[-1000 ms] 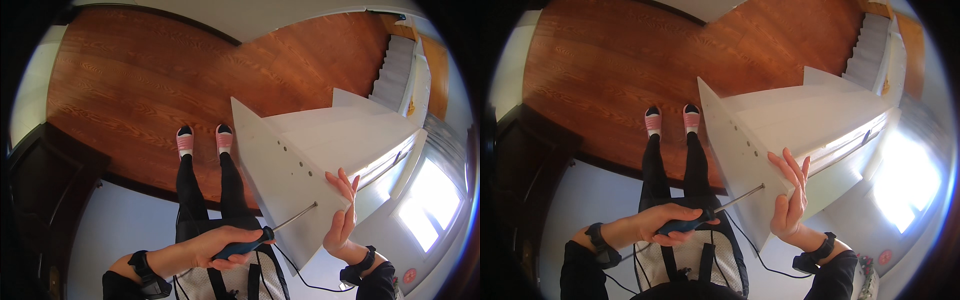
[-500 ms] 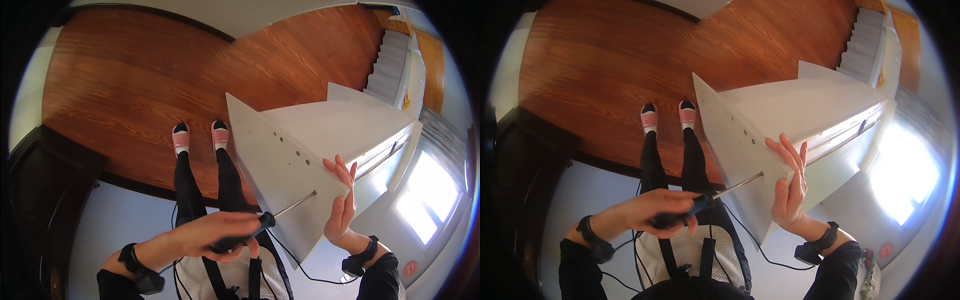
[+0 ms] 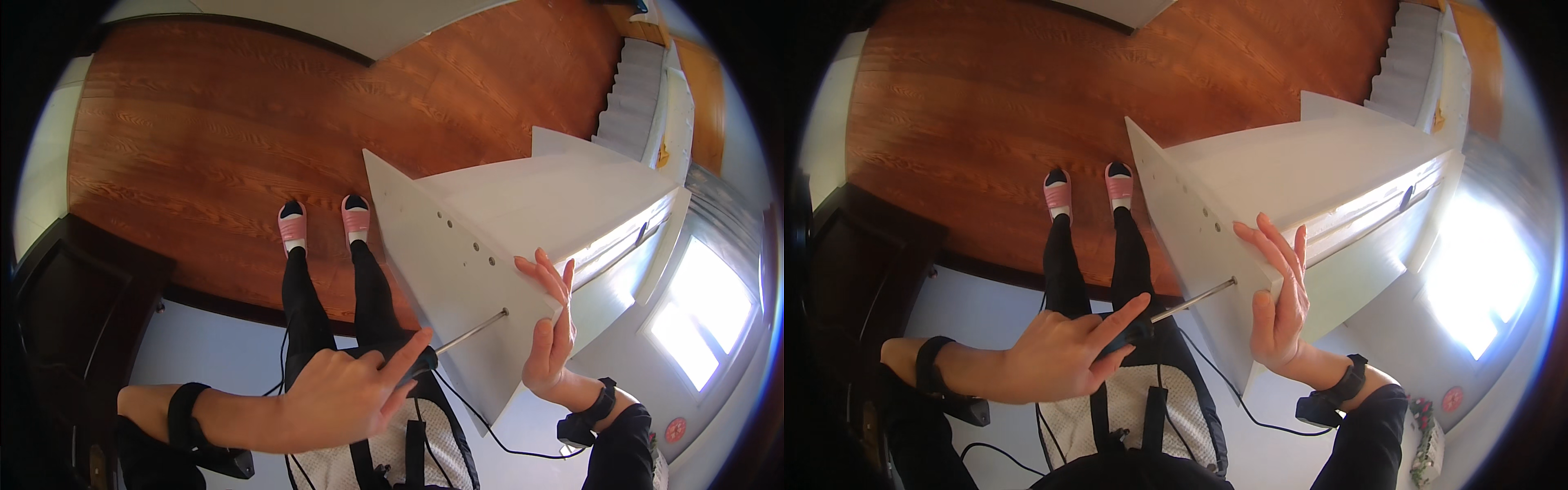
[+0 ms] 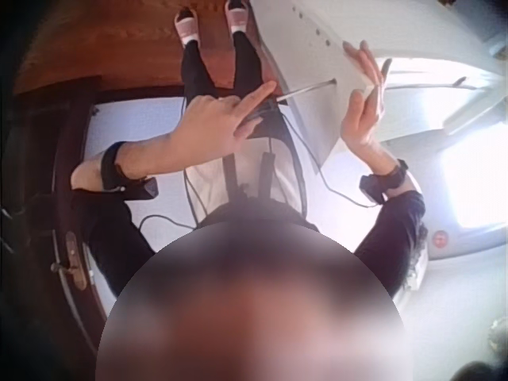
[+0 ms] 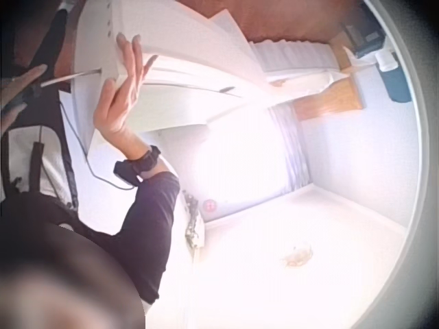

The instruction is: The person assembles a white cabinet by inserting screws into pre-drilled holes using a cordless drill and a manual screwdriver. They reposition the cabinet multiple times to access different sides and continue fastening components together.

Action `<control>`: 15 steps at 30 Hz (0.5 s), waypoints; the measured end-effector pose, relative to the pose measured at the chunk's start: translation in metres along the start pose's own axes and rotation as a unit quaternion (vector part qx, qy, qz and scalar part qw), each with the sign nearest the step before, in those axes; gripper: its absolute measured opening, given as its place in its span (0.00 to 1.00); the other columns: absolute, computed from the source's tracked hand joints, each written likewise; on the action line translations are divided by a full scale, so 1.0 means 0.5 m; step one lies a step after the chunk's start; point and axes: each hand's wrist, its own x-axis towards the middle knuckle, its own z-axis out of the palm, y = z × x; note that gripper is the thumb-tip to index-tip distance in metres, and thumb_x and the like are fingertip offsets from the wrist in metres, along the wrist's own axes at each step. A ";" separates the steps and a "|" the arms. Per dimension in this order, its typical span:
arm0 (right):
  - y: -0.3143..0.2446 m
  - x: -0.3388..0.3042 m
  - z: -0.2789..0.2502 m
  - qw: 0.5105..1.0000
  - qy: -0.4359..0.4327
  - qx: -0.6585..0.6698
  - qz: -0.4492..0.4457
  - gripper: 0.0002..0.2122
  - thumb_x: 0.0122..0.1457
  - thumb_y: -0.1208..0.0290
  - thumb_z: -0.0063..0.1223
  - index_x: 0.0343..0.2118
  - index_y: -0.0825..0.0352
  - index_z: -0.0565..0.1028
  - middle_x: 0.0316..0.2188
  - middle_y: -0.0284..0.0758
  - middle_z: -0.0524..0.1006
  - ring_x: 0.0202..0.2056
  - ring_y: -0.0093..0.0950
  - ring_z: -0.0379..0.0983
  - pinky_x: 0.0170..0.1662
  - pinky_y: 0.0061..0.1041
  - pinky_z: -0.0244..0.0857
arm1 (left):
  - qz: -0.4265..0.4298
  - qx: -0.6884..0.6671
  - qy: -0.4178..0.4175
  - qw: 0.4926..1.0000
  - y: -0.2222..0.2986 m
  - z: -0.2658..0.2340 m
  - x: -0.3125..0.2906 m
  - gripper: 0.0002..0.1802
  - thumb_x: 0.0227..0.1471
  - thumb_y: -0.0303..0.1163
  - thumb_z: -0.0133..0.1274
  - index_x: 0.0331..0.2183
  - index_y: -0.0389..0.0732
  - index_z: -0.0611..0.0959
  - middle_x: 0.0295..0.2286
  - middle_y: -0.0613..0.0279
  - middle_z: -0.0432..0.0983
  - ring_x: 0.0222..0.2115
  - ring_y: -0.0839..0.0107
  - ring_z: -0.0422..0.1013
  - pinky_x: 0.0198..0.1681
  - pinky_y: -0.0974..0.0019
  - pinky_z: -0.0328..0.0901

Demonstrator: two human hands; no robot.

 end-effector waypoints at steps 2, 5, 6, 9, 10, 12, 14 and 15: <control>0.000 0.000 -0.001 1.000 -0.002 0.001 0.000 0.22 0.66 0.65 0.30 0.52 0.78 0.69 0.51 0.47 0.75 0.62 0.44 0.60 0.67 0.55 0.32 | 0.008 0.031 0.015 0.999 -0.022 0.018 0.006 0.37 0.56 0.39 0.56 0.61 0.33 0.63 0.15 0.56 0.71 0.09 0.67 0.66 0.14 0.63 0.62; 0.002 0.002 -0.006 1.000 -0.009 -0.004 0.003 0.22 0.65 0.66 0.31 0.52 0.79 0.69 0.51 0.47 0.74 0.63 0.44 0.60 0.67 0.55 0.32 | 0.017 -0.355 0.056 0.933 -0.044 0.048 0.024 0.36 0.59 0.45 0.53 0.60 0.33 0.65 0.14 0.60 0.68 0.07 0.74 0.62 0.09 0.67 0.57; 0.003 0.002 -0.007 1.000 -0.011 -0.008 0.004 0.22 0.64 0.66 0.31 0.52 0.79 0.68 0.51 0.47 0.74 0.63 0.44 0.59 0.67 0.55 0.32 | -0.078 -0.553 -0.061 0.828 -0.057 0.049 0.028 0.35 0.60 0.47 0.52 0.59 0.34 0.66 0.15 0.61 0.67 0.07 0.75 0.61 0.09 0.69 0.55; 0.001 0.000 -0.003 1.000 -0.002 -0.006 -0.005 0.22 0.63 0.68 0.31 0.52 0.79 0.69 0.50 0.47 0.75 0.63 0.44 0.60 0.67 0.56 0.32 | -0.259 -0.799 -0.276 0.467 -0.086 0.031 0.039 0.32 0.62 0.51 0.47 0.58 0.38 0.70 0.15 0.64 0.67 0.06 0.78 0.58 0.08 0.74 0.51; 0.001 -0.001 -0.001 1.000 0.000 0.001 -0.001 0.22 0.62 0.69 0.31 0.51 0.79 0.69 0.50 0.47 0.75 0.62 0.44 0.60 0.67 0.56 0.32 | -0.272 -0.780 -0.282 0.488 -0.087 0.023 0.041 0.31 0.63 0.52 0.46 0.57 0.39 0.71 0.16 0.65 0.68 0.06 0.79 0.58 0.08 0.76 0.49; -0.002 -0.002 0.002 1.000 0.010 -0.003 0.008 0.21 0.60 0.70 0.32 0.50 0.79 0.70 0.49 0.48 0.76 0.62 0.45 0.61 0.67 0.56 0.33 | -0.301 -0.733 -0.279 0.543 -0.076 0.005 0.042 0.29 0.64 0.52 0.45 0.55 0.39 0.74 0.16 0.66 0.68 0.07 0.80 0.57 0.08 0.77 0.48; -0.003 -0.003 0.002 1.000 0.010 0.002 0.010 0.21 0.60 0.70 0.32 0.50 0.79 0.70 0.48 0.48 0.76 0.62 0.45 0.61 0.67 0.56 0.33 | -0.325 -0.674 -0.258 0.612 -0.053 -0.011 0.039 0.28 0.64 0.50 0.45 0.54 0.37 0.75 0.16 0.66 0.67 0.07 0.80 0.57 0.09 0.76 0.50; -0.005 -0.004 0.001 1.000 0.008 -0.005 0.010 0.21 0.59 0.70 0.32 0.49 0.79 0.71 0.48 0.48 0.77 0.62 0.45 0.61 0.67 0.56 0.33 | -0.335 -0.624 -0.231 0.667 -0.038 -0.015 0.038 0.27 0.63 0.49 0.46 0.52 0.36 0.76 0.15 0.65 0.67 0.07 0.78 0.58 0.10 0.75 0.51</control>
